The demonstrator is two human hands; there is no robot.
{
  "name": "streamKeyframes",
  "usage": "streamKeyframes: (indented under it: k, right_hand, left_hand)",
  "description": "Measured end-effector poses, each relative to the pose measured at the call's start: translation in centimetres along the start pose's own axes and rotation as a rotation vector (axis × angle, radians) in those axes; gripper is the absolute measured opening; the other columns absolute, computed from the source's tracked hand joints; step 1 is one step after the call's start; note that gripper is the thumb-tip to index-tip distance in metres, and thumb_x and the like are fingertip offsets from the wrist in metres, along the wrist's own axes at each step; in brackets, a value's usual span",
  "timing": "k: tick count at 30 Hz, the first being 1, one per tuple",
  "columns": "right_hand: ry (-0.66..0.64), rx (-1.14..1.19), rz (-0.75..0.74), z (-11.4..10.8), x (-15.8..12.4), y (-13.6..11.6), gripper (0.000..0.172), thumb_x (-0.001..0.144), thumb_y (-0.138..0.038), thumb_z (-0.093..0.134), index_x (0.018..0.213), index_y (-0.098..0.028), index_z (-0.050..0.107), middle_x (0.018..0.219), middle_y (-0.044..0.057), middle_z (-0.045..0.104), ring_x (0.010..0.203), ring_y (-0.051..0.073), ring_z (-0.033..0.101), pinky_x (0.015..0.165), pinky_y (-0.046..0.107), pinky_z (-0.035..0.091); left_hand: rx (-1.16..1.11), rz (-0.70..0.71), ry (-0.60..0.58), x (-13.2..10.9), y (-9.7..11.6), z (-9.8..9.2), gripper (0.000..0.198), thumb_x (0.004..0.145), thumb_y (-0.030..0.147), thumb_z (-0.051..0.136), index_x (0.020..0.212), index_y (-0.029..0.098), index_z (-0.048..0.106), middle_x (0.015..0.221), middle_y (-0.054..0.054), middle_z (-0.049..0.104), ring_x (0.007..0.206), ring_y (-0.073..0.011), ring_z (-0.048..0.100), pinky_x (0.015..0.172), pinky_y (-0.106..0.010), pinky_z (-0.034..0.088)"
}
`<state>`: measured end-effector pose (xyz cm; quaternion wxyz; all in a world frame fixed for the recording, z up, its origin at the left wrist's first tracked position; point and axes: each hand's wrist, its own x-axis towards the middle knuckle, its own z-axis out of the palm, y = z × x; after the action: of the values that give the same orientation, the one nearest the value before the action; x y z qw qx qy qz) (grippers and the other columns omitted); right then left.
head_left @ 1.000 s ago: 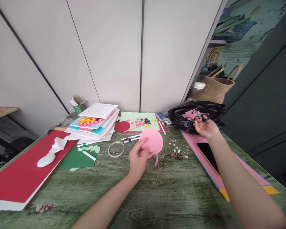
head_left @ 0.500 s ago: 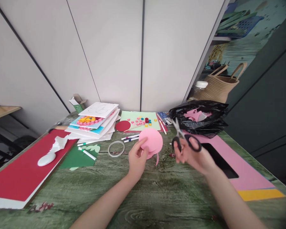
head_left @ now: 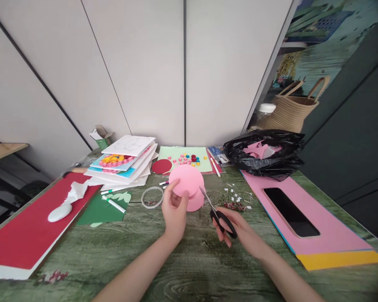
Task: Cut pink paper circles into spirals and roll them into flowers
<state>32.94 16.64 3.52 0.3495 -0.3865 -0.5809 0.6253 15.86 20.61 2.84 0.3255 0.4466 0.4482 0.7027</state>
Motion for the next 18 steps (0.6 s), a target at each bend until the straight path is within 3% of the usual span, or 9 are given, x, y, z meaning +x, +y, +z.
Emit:
streamKeyframes:
  k: [5, 18]
  right_hand:
    - [0.019, -0.013, 0.039, 0.1, 0.3, 0.3, 0.035, 0.081, -0.05, 0.051, 0.076, -0.016, 0.05, 0.055, -0.003, 0.052, 0.04, 0.006, 0.04, 0.038, 0.018, 0.031]
    - [0.073, -0.003, -0.064, 0.1, 0.4, 0.6, 0.033, 0.084, -0.049, 0.047, 0.081, -0.016, 0.05, 0.06, -0.002, 0.052, 0.045, 0.008, 0.043, 0.044, 0.021, 0.033]
  left_hand:
    - [0.077, -0.006, 0.001, 0.0, -0.3, 0.0, 0.036, 0.075, 0.027, 0.062, 0.11, 0.021, 0.053, 0.111, -0.006, 0.054, 0.097, -0.0176, 0.053, 0.08, -0.027, 0.045]
    - [0.097, 0.006, -0.122, -1.1, -0.4, 0.2, 0.035, 0.075, 0.024, 0.061, 0.11, 0.022, 0.054, 0.113, -0.007, 0.053, 0.107, -0.0211, 0.05, 0.09, -0.033, 0.042]
